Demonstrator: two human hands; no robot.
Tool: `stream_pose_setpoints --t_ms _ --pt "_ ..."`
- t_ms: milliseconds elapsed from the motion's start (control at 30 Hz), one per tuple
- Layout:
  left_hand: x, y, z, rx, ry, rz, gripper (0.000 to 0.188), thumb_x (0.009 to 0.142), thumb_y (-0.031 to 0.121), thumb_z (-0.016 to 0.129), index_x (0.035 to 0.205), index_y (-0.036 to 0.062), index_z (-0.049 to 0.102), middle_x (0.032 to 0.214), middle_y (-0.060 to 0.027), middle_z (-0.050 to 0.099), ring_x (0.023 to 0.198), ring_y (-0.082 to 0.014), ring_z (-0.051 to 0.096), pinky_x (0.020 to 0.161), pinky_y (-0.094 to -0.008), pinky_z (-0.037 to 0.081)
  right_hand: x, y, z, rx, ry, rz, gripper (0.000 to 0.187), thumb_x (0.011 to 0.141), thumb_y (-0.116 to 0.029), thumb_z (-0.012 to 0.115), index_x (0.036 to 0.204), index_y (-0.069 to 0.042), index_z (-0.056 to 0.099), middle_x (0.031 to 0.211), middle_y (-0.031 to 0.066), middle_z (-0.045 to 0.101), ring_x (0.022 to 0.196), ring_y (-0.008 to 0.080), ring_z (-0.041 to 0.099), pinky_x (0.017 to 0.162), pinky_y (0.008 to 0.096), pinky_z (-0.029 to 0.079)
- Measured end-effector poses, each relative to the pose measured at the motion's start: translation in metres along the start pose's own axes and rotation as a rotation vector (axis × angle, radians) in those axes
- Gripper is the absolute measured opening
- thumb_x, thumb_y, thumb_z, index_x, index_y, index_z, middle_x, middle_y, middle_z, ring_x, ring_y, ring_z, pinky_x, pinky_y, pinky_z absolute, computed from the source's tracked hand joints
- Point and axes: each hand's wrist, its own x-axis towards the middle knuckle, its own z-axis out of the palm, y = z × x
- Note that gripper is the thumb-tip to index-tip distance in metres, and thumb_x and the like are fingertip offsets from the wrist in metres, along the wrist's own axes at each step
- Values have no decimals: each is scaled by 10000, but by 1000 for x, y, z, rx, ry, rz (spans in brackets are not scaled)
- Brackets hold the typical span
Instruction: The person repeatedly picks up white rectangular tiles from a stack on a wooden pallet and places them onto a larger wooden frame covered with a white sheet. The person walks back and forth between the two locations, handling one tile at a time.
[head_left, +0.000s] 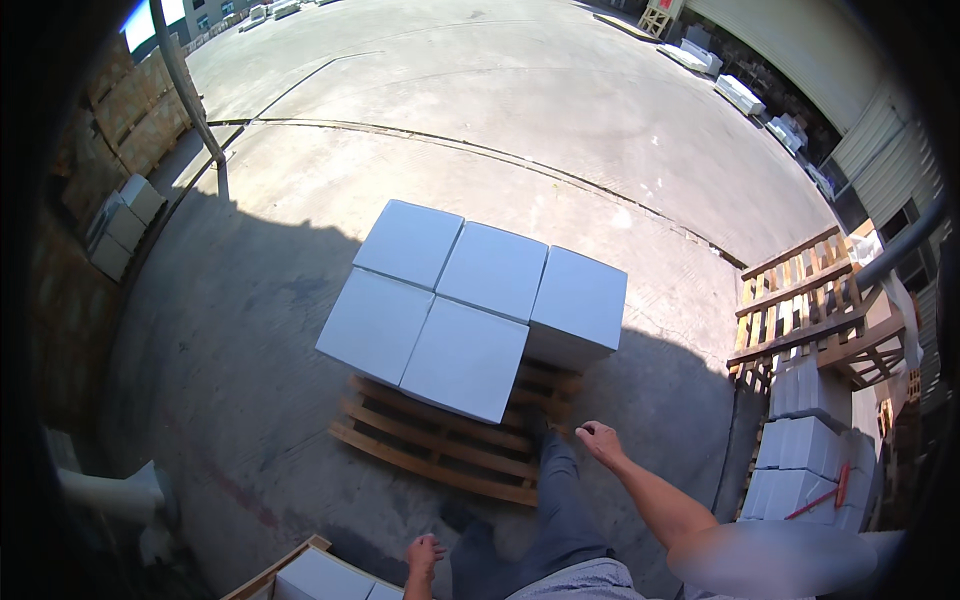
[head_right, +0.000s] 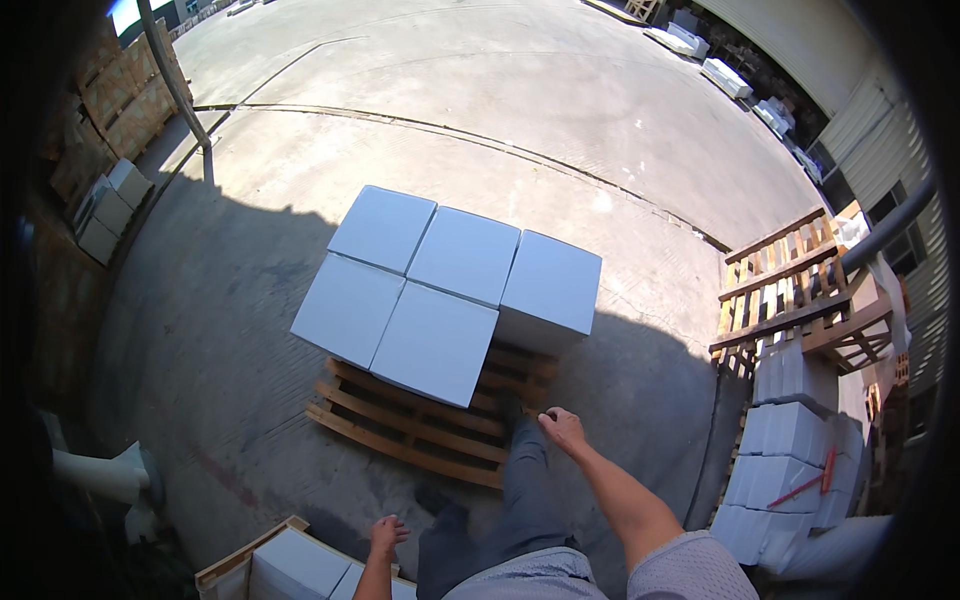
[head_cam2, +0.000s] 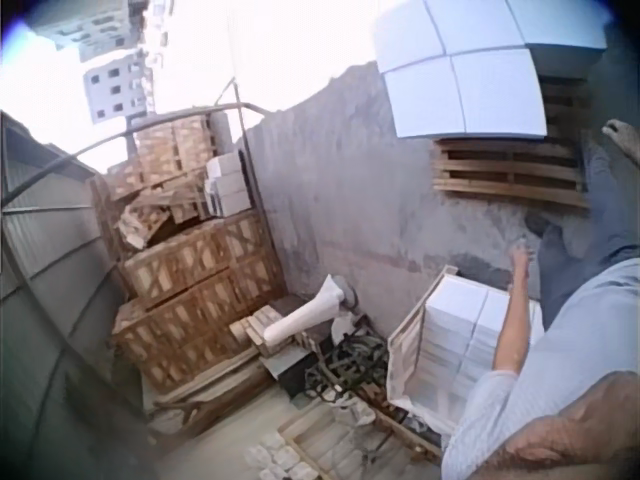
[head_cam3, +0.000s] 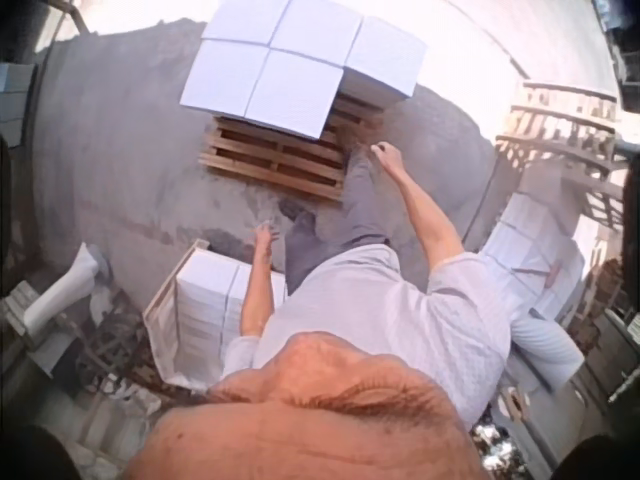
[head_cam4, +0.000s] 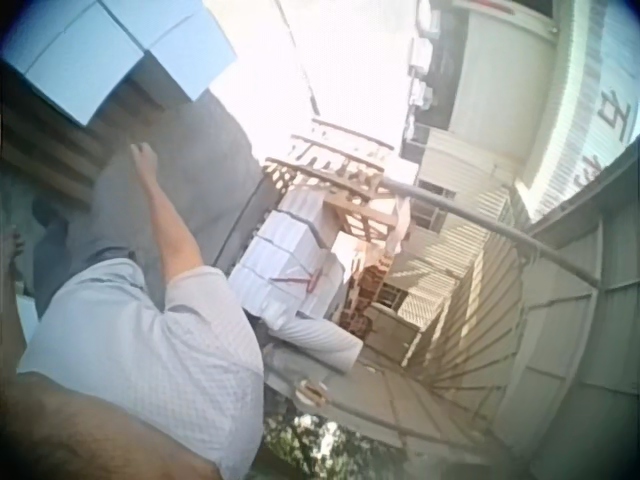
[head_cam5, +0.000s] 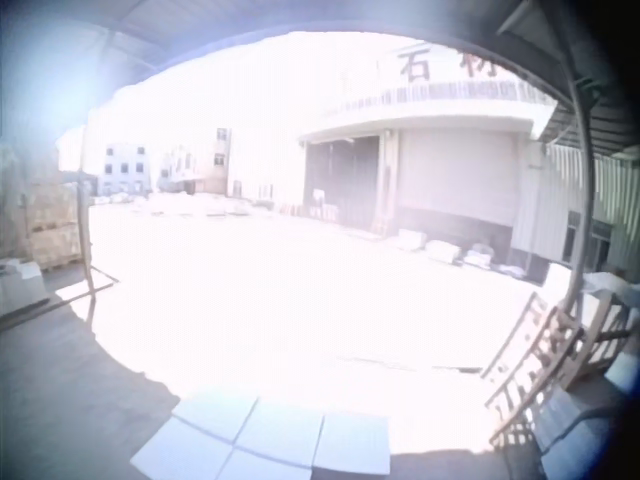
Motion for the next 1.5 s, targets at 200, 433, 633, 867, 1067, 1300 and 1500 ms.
stream_pose_setpoints --t_ms 200,433,633,867,1067,1300,1500 --pt "57 48 119 -98 -64 -66 485 921 378 451 1180 -31 469 1032 -168 595 788 -263 641 642 -344 521 156 -46 39 -68 -29 -226 524 827 -394 569 1181 -9 544 1161 192 581 1078 332 552 934 384 430" --pt "171 106 241 -264 15 -44 627 922 498 418 1309 6 385 1194 -173 527 956 -243 597 703 -340 504 316 -87 122 -272 -50 -441 668 842 -398 562 1310 36 365 1328 213 423 1247 336 392 1047 395 318" --pt "219 158 295 -413 115 30 719 907 538 437 1335 -30 331 1315 -195 435 1129 -282 494 939 -379 404 352 -82 160 -417 125 -514 675 809 -370 608 1290 50 393 1298 195 421 1229 346 359 1050 405 301" --pt "259 135 299 -428 213 100 676 901 520 492 1155 -105 459 1157 -199 541 1006 -258 532 889 -356 425 357 -104 187 -429 265 -405 553 804 -388 609 1166 13 487 1145 158 450 1091 321 402 957 403 367" --pt "259 130 296 -367 258 216 627 892 502 532 1013 -112 511 1031 -201 586 901 -240 537 824 -349 451 356 -107 180 -486 292 -348 496 818 -428 582 1065 -2 524 1065 164 489 1052 316 416 912 397 389" --pt "268 118 280 -342 210 177 677 871 529 548 1001 -135 509 1012 -227 580 886 -244 523 824 -359 444 263 -75 217 -474 333 -524 522 781 -307 647 1151 32 504 1133 166 494 1126 337 415 972 440 346" --pt "260 122 278 -272 197 196 688 864 534 558 1027 -133 512 1043 -218 579 923 -242 522 864 -352 421 337 -91 188 -346 379 -672 504 792 -287 646 1155 34 509 1193 181 486 1130 345 444 981 437 352"
